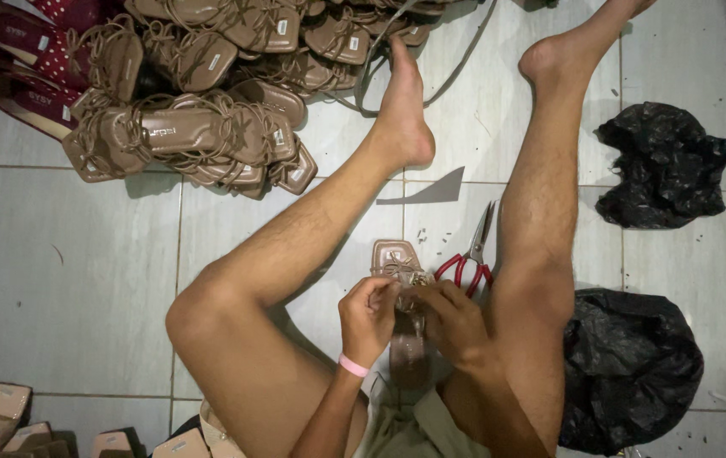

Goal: The person sits on the floor and assembles a beige strappy sandal by hand. They tie the laces, use red-handled scissors to trim a piece of material, and attach a gold-colored chain embellishment to the shoe. The person then places the finished shoe aside and picks up another sandal to continue the process.

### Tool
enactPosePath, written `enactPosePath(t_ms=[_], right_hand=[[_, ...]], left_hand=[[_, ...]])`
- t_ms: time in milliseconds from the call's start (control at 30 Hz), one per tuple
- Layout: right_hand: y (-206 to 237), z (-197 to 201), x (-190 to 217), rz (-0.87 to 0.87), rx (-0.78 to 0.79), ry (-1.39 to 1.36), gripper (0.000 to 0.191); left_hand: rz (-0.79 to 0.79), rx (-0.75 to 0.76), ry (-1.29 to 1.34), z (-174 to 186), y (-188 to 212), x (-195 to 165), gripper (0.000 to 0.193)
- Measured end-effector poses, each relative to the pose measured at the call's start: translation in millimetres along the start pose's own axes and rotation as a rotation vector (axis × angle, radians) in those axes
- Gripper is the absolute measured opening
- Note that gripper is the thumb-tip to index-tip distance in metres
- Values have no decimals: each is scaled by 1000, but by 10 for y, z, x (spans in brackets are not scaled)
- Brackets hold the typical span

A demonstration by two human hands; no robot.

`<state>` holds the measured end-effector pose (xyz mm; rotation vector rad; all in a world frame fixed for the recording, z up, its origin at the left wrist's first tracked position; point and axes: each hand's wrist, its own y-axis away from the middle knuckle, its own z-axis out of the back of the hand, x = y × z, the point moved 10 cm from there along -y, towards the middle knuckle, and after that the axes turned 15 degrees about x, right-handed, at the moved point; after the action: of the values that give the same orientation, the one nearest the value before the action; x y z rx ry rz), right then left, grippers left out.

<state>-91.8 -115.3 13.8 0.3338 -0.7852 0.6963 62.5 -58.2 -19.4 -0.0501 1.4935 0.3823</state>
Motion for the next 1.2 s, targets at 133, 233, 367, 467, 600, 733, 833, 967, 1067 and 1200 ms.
enactPosePath(t_ms=[133,233,367,467,600,733,833,967,1067,1200], right_hand=[[22,94,159,70,-59,189,31],[74,225,239,127,-142,145,32],[32,184,299,177,-65,156,35],[49,188,367,238,-82,217,38],[51,164,297,177,-68,247,37],[48,140,255,165,-68,268,33],[15,92,114,55,-40,268,24],[60,107,91,82,-105,270,25],[86,98,84,88,-117,300,27],[78,73,153,126,-70,344,40]], left_hand=[[21,59,153,-43,-35,165,11],[71,63,283,-72,-35,279,11],[-32,90,265,-84,-45,163,12],[-52,98,218,-68,-52,97,13],[30,111,177,-79,-64,97,15],[-15,97,74,-75,-62,-57,12],[-21,115,73,-105,-58,-117,12],[-7,101,48,-102,-65,-132,12],[-12,52,44,-61,-70,-124,12],[-26,23,6,-57,-73,-126,12]])
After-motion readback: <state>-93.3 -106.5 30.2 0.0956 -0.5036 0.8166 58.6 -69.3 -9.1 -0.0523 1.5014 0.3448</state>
